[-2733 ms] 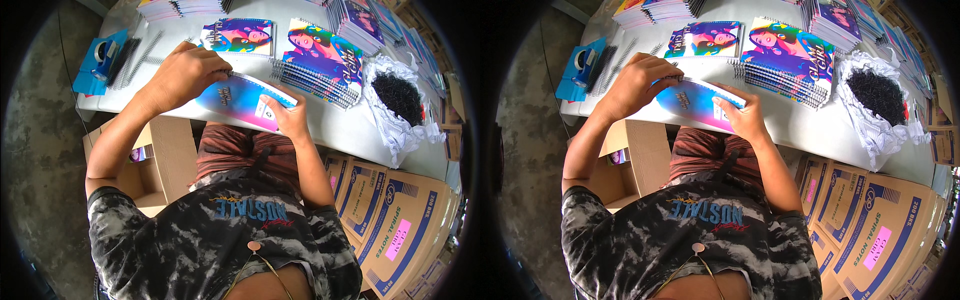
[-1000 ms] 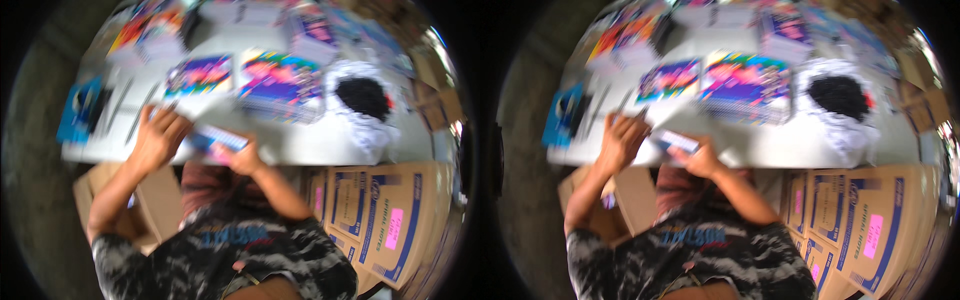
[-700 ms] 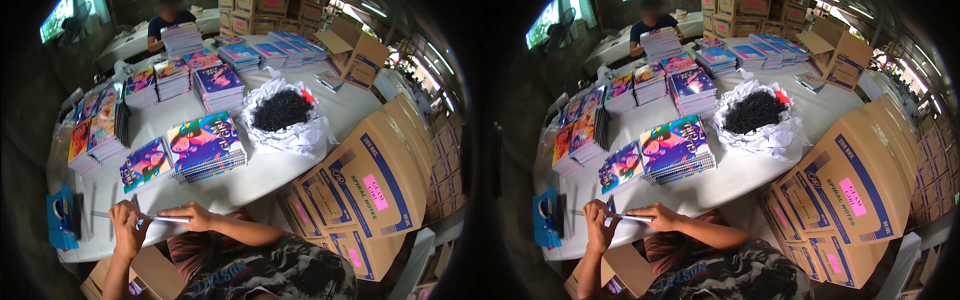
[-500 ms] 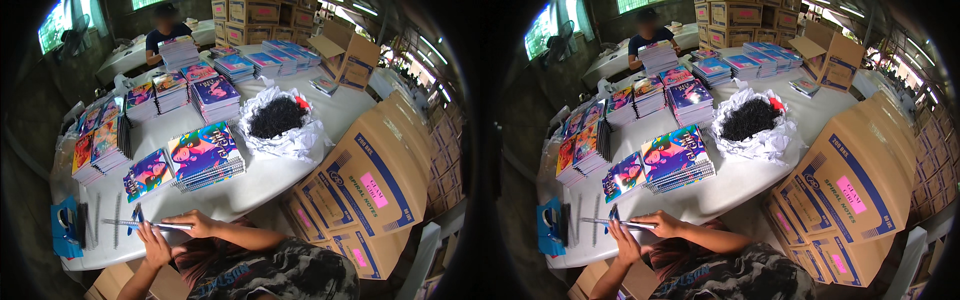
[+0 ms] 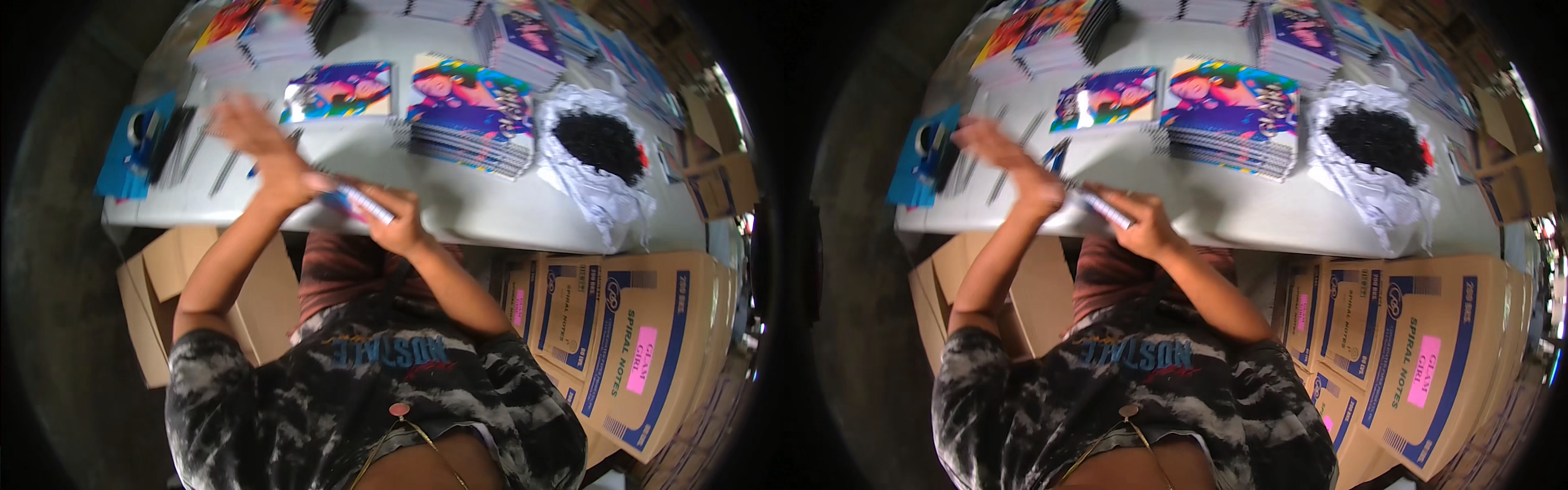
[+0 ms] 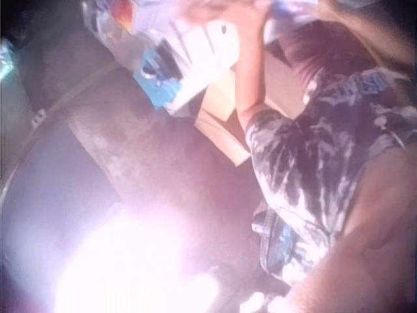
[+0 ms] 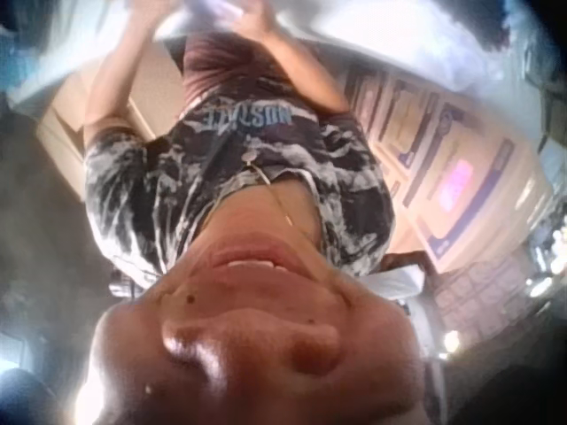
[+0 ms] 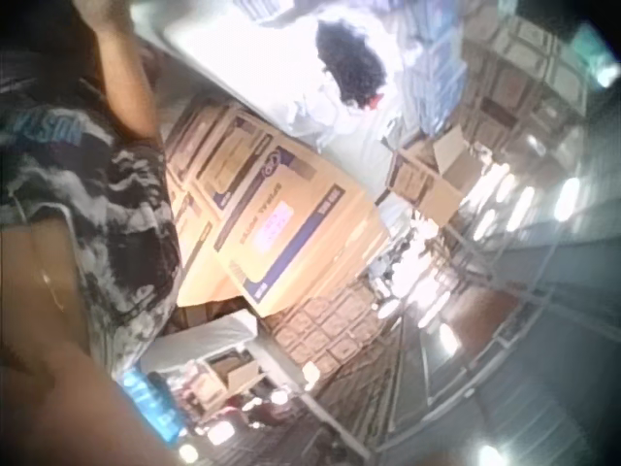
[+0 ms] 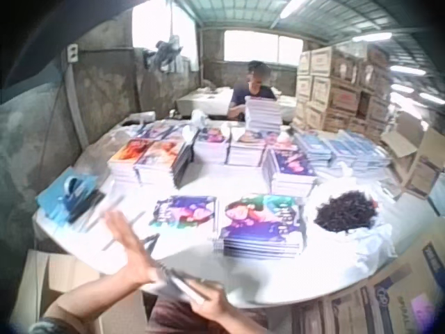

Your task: The person assembles spiral-bound notebooks by inserting metal spiral coils into pre-punched holes and securing them with pliers. They handle multiple notebooks one at a time, aligning the coils, and crimping the ends to complete the binding.

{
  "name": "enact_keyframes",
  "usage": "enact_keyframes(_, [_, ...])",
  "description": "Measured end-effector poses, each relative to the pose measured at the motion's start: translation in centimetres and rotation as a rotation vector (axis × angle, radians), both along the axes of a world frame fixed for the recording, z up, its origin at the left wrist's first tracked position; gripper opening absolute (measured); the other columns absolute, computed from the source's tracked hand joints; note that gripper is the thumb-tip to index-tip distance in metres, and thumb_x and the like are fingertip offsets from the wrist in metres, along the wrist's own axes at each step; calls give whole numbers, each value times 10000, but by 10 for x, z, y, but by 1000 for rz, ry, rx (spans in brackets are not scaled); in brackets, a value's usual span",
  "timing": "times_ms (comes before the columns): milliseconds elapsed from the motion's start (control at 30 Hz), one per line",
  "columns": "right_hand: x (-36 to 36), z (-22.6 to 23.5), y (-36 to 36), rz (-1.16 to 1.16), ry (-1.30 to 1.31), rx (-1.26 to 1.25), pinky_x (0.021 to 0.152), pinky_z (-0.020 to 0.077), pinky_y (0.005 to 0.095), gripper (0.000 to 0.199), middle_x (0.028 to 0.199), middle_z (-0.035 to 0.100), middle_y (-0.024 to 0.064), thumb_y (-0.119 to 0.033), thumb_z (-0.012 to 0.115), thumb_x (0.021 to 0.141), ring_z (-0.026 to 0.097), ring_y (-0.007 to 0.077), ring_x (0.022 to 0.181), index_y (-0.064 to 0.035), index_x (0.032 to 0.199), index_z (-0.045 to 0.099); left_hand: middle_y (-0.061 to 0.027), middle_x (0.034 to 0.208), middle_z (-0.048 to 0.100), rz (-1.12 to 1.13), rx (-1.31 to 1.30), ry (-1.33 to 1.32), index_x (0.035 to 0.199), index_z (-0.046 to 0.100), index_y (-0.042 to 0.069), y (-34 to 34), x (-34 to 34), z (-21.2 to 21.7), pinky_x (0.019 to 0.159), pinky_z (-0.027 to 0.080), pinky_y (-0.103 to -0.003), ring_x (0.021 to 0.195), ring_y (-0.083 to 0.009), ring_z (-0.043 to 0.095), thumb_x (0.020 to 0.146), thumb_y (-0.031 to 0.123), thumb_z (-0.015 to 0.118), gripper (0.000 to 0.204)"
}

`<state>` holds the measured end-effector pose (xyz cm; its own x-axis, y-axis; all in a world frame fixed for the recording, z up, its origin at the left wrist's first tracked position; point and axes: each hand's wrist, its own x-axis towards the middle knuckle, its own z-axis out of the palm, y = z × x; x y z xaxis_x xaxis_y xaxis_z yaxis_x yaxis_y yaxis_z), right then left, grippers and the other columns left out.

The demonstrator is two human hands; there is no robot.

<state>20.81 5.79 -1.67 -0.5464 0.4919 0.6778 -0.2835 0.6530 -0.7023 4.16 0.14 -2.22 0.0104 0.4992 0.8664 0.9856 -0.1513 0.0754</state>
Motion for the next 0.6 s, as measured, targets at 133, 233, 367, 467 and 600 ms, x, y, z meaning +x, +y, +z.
enact_keyframes(133, [1,-6,7,33,32,-17,702,525,330,384,995,648,144,73,590,731,654,281,844,-21,1104,600,-325,1406,135,-176,-128,312,1356,301,-13,-38,11,-35,1008,-46,-625,1312,-519,34,704,817,275,1056])
enact_keyframes(233, [-1,-1,4,64,21,-4,703,521,313,347,997,651,132,54,591,760,658,265,843,-20,1099,604,-388,1367,108,98,-1,222,1342,201,-125,-6,-2,18,991,-61,-640,1284,-560,25,692,826,255,1153])
enact_keyframes(367, [-7,-8,5,22,40,-135,696,523,319,370,1004,649,139,43,613,753,660,266,855,-18,1118,590,-378,1353,198,-202,-227,138,1348,233,-101,-29,19,-44,1015,-10,-615,1280,-541,134,659,822,338,1156])
enact_keyframes(467, [-6,-5,10,24,59,-68,677,524,315,371,956,654,160,38,614,746,661,284,814,-26,1110,595,-377,1350,218,-127,87,340,1316,354,-21,-13,18,-1,1011,187,-579,1297,-484,190,659,824,353,1070])
enact_keyframes(600, [-8,-8,10,29,20,-83,636,512,321,371,886,656,163,5,618,749,659,286,764,-32,1118,592,-378,1340,228,-142,-246,68,1312,334,-50,-2,11,-4,954,255,-613,1209,-533,282,671,822,331,1082])
